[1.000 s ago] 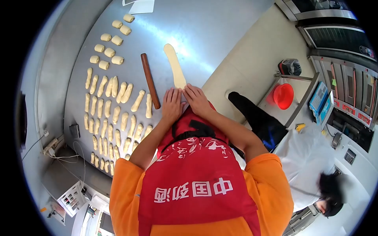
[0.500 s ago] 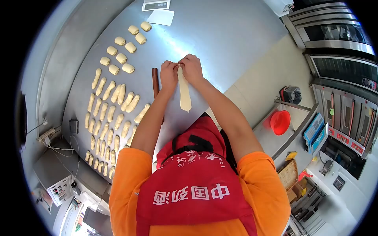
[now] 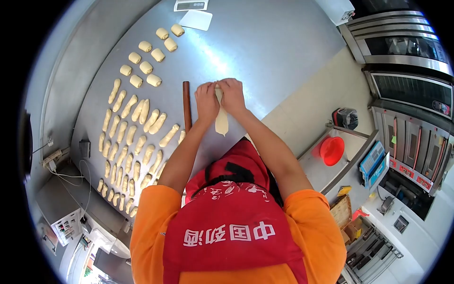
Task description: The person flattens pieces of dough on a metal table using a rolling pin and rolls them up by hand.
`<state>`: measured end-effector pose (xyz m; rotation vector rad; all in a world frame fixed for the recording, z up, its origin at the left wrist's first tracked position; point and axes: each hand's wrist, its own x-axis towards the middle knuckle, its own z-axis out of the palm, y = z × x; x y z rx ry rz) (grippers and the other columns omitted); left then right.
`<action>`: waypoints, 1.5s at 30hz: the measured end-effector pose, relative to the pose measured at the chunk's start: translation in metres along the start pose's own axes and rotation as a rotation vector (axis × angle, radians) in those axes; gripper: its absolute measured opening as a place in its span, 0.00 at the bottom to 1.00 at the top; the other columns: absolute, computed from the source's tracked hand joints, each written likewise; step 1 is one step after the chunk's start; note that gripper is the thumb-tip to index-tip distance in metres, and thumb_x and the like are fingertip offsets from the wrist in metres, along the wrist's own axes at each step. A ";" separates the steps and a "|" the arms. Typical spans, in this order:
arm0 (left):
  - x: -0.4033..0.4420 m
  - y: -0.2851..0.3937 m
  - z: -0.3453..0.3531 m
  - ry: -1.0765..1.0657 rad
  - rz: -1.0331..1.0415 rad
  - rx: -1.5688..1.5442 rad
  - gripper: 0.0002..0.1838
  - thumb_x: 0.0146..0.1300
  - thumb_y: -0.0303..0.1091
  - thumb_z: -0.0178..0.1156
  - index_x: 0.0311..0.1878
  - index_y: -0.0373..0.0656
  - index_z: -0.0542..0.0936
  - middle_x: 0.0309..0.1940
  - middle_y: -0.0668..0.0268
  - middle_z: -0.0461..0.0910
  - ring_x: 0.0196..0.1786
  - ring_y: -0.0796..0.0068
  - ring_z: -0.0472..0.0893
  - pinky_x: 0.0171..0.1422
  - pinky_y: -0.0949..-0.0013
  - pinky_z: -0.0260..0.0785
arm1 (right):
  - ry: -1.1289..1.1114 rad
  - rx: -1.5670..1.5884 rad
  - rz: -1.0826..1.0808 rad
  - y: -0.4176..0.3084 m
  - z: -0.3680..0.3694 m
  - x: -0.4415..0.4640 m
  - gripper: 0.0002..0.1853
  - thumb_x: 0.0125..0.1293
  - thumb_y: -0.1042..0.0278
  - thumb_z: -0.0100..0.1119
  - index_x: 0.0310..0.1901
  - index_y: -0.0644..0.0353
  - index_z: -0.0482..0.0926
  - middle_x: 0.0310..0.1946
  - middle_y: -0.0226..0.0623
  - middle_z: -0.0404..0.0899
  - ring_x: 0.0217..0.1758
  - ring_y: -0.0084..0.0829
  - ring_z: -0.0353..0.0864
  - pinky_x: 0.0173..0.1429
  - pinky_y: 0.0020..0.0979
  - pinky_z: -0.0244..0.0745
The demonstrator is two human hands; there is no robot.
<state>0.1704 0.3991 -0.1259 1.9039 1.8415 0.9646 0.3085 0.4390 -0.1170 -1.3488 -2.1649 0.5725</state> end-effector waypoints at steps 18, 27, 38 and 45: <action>-0.103 0.015 -0.024 -0.032 0.141 -0.123 0.19 0.72 0.20 0.57 0.65 0.33 0.81 0.62 0.46 0.79 0.64 0.41 0.77 0.70 0.47 0.70 | 0.096 0.074 -0.092 -0.036 -0.015 -0.106 0.15 0.64 0.81 0.62 0.52 0.62 0.86 0.49 0.47 0.84 0.54 0.54 0.83 0.60 0.48 0.78; -0.066 0.018 -0.029 0.033 -0.109 -0.250 0.09 0.75 0.26 0.63 0.55 0.35 0.82 0.47 0.50 0.80 0.53 0.43 0.80 0.58 0.49 0.73 | 0.164 0.128 0.125 -0.052 -0.025 -0.087 0.10 0.66 0.79 0.64 0.49 0.63 0.83 0.49 0.49 0.82 0.53 0.54 0.82 0.57 0.49 0.80; -0.138 0.026 -0.045 -0.090 -0.019 -0.293 0.11 0.63 0.22 0.63 0.48 0.36 0.78 0.48 0.49 0.77 0.54 0.41 0.77 0.60 0.44 0.71 | -0.145 0.066 -0.080 -0.041 -0.026 -0.165 0.11 0.63 0.76 0.66 0.48 0.61 0.83 0.46 0.45 0.80 0.53 0.50 0.81 0.56 0.47 0.79; -0.124 0.019 -0.045 -0.121 0.097 -0.176 0.10 0.67 0.26 0.64 0.50 0.37 0.81 0.51 0.50 0.79 0.56 0.44 0.78 0.62 0.44 0.70 | -0.078 -0.056 -0.130 -0.050 -0.031 -0.123 0.24 0.66 0.72 0.67 0.65 0.66 0.81 0.62 0.50 0.81 0.67 0.54 0.78 0.69 0.48 0.75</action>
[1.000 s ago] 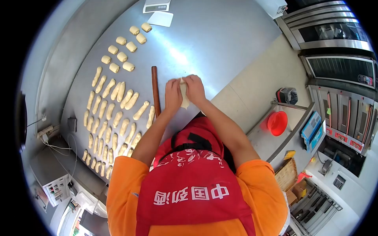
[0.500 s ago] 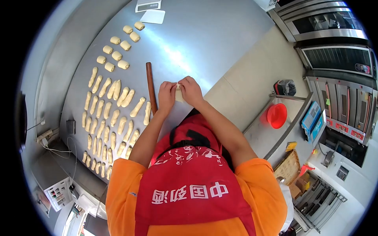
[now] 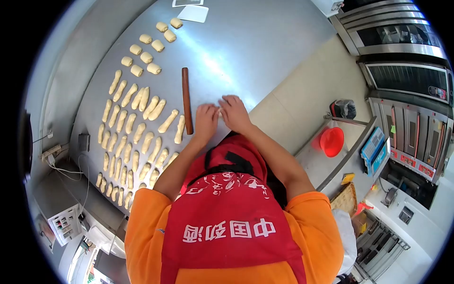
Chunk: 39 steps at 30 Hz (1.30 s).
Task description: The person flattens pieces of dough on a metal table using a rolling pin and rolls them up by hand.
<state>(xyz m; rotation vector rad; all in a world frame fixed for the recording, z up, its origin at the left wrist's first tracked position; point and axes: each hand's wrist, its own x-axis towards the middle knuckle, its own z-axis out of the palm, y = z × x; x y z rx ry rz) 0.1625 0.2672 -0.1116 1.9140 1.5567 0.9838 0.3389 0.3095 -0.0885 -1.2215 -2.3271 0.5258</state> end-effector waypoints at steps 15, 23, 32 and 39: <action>-0.033 0.024 -0.093 0.369 -0.342 -0.266 0.07 0.68 0.21 0.65 0.48 0.39 0.84 0.44 0.54 0.85 0.48 0.49 0.85 0.54 0.54 0.78 | -0.553 0.080 0.451 -0.056 0.009 -0.017 0.40 0.61 0.66 0.73 0.74 0.64 0.68 0.51 0.55 0.86 0.56 0.59 0.86 0.61 0.50 0.82; -0.099 -0.018 -0.120 0.599 -0.600 -0.167 0.06 0.72 0.23 0.67 0.49 0.38 0.86 0.41 0.54 0.88 0.44 0.57 0.88 0.51 0.59 0.81 | -0.013 0.275 0.228 -0.009 0.095 0.237 0.25 0.62 0.67 0.79 0.54 0.59 0.72 0.40 0.37 0.77 0.44 0.34 0.80 0.50 0.42 0.80; -0.170 -0.115 -0.249 1.006 -0.742 0.304 0.10 0.69 0.20 0.66 0.52 0.40 0.85 0.47 0.55 0.88 0.52 0.49 0.87 0.58 0.55 0.79 | -0.048 -0.019 -0.199 -0.059 0.095 0.247 0.21 0.74 0.68 0.65 0.65 0.65 0.79 0.63 0.54 0.81 0.68 0.57 0.77 0.74 0.53 0.69; -0.271 -0.245 -0.395 0.873 -0.676 0.755 0.14 0.67 0.28 0.70 0.56 0.42 0.87 0.54 0.48 0.85 0.60 0.41 0.81 0.67 0.46 0.73 | -0.460 -0.111 -0.455 -0.048 0.041 0.142 0.28 0.63 0.76 0.61 0.68 0.62 0.80 0.73 0.44 0.76 0.82 0.50 0.67 0.83 0.58 0.54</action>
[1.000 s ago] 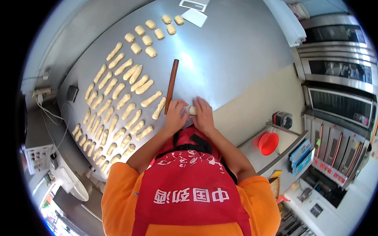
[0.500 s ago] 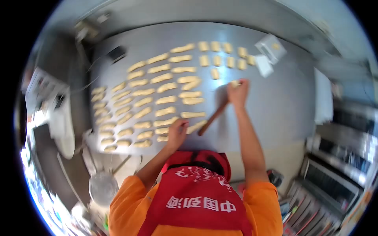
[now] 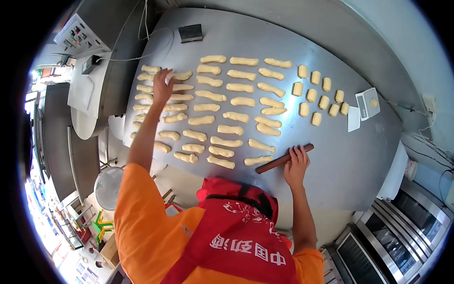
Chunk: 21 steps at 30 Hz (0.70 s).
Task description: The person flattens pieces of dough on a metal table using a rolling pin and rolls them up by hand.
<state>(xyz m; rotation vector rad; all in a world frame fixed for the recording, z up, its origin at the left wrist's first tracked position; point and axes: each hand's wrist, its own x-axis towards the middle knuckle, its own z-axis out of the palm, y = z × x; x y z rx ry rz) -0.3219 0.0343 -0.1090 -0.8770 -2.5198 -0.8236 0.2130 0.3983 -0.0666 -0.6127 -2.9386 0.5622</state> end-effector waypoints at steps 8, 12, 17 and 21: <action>-0.020 -0.007 -0.033 -0.325 -0.071 -0.072 0.12 0.64 0.28 0.74 0.50 0.40 0.88 0.47 0.53 0.85 0.54 0.44 0.83 0.63 0.48 0.76 | 0.001 -0.082 0.124 -0.006 0.009 -0.033 0.26 0.60 0.82 0.66 0.62 0.56 0.82 0.73 0.40 0.76 0.83 0.48 0.66 0.85 0.57 0.51; -0.020 -0.016 -0.023 -0.437 -0.043 -0.003 0.20 0.59 0.29 0.79 0.55 0.40 0.87 0.51 0.54 0.85 0.54 0.45 0.84 0.64 0.49 0.78 | 0.052 -0.119 0.148 -0.006 0.011 -0.041 0.21 0.61 0.81 0.68 0.57 0.56 0.82 0.66 0.40 0.79 0.79 0.48 0.71 0.86 0.59 0.51; 0.025 -0.046 -0.013 -0.851 -0.078 0.128 0.17 0.54 0.37 0.78 0.46 0.43 0.88 0.47 0.51 0.88 0.51 0.46 0.87 0.58 0.51 0.81 | 0.168 -0.035 0.193 -0.012 0.003 -0.071 0.17 0.65 0.76 0.73 0.54 0.57 0.82 0.56 0.40 0.83 0.68 0.48 0.78 0.79 0.57 0.61; 0.077 -0.007 -0.024 -0.962 0.111 0.316 0.15 0.50 0.41 0.74 0.38 0.42 0.88 0.41 0.52 0.89 0.49 0.47 0.87 0.55 0.49 0.80 | 0.297 0.133 0.350 -0.026 0.002 -0.106 0.16 0.67 0.72 0.75 0.54 0.59 0.81 0.51 0.43 0.83 0.57 0.50 0.81 0.64 0.52 0.75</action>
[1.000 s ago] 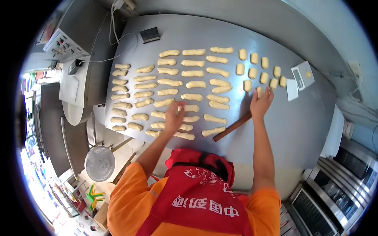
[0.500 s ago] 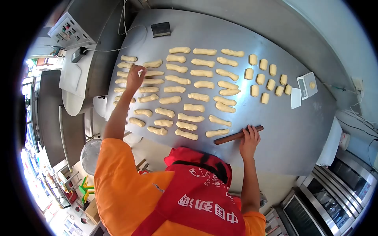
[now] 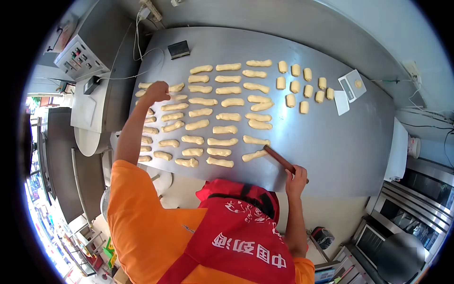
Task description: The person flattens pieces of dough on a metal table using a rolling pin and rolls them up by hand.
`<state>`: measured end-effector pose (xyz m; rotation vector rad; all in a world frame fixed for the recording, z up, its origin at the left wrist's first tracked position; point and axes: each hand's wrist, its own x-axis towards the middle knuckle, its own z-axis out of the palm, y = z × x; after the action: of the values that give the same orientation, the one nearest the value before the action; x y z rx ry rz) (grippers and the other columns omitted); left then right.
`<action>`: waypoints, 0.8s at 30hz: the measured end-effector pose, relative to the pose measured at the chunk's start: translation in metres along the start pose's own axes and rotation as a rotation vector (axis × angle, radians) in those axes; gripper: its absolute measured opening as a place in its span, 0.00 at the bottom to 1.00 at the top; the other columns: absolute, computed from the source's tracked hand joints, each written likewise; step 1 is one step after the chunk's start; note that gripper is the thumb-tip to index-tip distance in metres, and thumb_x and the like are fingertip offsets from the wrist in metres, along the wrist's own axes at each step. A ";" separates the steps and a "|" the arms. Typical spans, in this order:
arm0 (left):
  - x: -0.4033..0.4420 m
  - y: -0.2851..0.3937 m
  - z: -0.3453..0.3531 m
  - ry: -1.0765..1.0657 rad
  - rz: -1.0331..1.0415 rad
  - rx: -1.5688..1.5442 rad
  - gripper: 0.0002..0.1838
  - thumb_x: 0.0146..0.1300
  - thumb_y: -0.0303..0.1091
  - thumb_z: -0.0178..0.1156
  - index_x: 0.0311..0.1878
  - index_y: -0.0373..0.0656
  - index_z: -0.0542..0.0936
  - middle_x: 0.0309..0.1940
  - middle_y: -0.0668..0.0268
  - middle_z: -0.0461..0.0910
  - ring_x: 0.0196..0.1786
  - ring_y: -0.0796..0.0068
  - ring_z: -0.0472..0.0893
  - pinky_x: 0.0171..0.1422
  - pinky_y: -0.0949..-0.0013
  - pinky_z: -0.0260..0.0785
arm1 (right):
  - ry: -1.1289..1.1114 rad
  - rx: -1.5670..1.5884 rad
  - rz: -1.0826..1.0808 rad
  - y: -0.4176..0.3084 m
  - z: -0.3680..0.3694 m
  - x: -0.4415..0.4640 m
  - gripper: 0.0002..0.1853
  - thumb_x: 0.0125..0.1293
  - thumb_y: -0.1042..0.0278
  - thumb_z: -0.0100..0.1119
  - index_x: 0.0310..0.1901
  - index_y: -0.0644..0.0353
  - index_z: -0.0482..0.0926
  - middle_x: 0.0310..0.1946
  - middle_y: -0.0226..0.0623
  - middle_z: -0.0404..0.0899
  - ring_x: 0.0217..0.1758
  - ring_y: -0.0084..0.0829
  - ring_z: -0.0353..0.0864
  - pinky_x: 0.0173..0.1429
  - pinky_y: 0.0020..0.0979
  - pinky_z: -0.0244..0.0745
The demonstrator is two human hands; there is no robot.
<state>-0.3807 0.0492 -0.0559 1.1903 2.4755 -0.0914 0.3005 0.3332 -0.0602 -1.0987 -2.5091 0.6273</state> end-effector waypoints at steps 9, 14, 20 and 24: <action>-0.065 0.238 -0.195 0.046 0.349 -0.018 0.17 0.55 0.39 0.72 0.38 0.33 0.85 0.34 0.44 0.86 0.42 0.39 0.84 0.48 0.50 0.77 | 0.451 0.291 0.470 0.000 0.014 -0.040 0.18 0.73 0.62 0.74 0.56 0.64 0.81 0.46 0.43 0.85 0.46 0.34 0.84 0.53 0.37 0.81; -0.097 0.373 -0.235 -0.043 0.308 -0.384 0.15 0.66 0.38 0.76 0.42 0.34 0.85 0.27 0.60 0.81 0.29 0.69 0.87 0.35 0.65 0.75 | 0.543 0.428 0.714 -0.006 0.016 -0.046 0.18 0.70 0.61 0.77 0.51 0.62 0.82 0.39 0.43 0.88 0.41 0.38 0.88 0.49 0.40 0.82; -0.086 0.518 -0.156 -0.125 0.423 -0.999 0.16 0.71 0.36 0.76 0.49 0.32 0.84 0.38 0.64 0.80 0.30 0.68 0.91 0.29 0.75 0.79 | 0.649 0.462 0.781 -0.012 0.011 -0.075 0.18 0.68 0.62 0.78 0.50 0.63 0.81 0.39 0.42 0.89 0.42 0.37 0.88 0.50 0.38 0.82; -0.099 0.588 -0.022 -0.265 0.302 -1.351 0.22 0.72 0.38 0.76 0.56 0.30 0.79 0.38 0.63 0.78 0.29 0.66 0.91 0.25 0.70 0.83 | 0.669 0.464 0.828 -0.010 0.022 -0.107 0.17 0.70 0.66 0.78 0.51 0.65 0.80 0.38 0.35 0.87 0.40 0.23 0.84 0.47 0.29 0.79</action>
<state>0.1166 0.3552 0.0650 0.7681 1.4610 1.1943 0.3541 0.2407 -0.0866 -1.7597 -1.2184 0.8034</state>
